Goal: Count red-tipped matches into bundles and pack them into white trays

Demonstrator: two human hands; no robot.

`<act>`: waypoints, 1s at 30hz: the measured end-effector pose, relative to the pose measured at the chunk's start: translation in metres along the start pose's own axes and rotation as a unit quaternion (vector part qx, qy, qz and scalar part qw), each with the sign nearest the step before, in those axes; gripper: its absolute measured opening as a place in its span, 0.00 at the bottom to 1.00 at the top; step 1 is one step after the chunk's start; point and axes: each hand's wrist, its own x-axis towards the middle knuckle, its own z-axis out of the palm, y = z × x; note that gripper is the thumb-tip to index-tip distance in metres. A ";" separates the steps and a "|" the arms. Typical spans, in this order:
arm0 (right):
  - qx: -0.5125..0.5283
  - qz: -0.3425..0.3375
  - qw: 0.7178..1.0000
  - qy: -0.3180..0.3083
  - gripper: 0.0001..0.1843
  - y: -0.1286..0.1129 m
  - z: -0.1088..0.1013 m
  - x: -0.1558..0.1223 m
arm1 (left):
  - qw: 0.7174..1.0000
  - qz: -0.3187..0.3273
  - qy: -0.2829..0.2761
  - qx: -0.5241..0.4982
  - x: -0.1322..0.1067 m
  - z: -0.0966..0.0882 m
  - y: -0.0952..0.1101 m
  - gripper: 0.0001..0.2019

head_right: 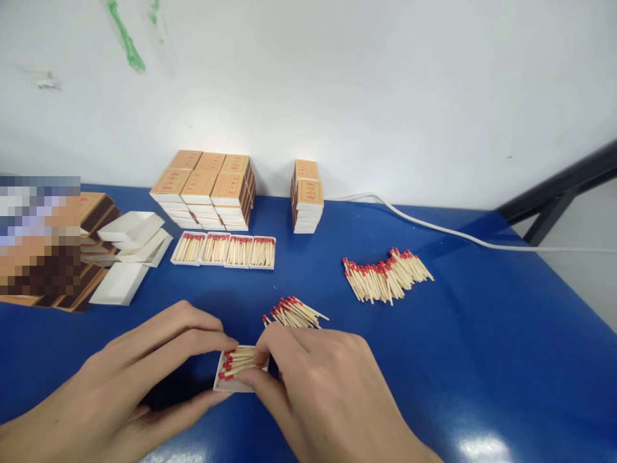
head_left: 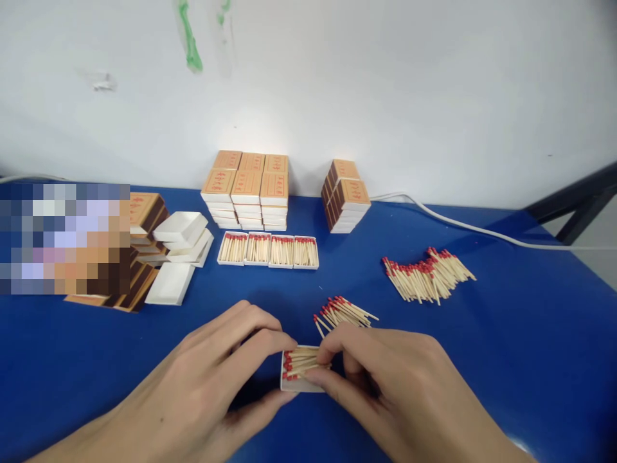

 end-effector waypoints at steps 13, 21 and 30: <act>-0.031 0.017 0.999 0.011 0.28 -0.006 0.006 0.003 | 1.000 -0.011 -0.012 0.008 -0.001 -0.003 0.003 0.07; -0.032 0.000 0.999 0.019 0.22 -0.006 0.004 0.002 | 1.000 -0.011 -0.026 0.004 -0.003 -0.003 0.001 0.07; -0.188 0.119 0.971 0.089 0.30 0.021 -0.016 0.001 | 1.000 -0.009 -0.017 0.011 -0.005 -0.002 0.000 0.10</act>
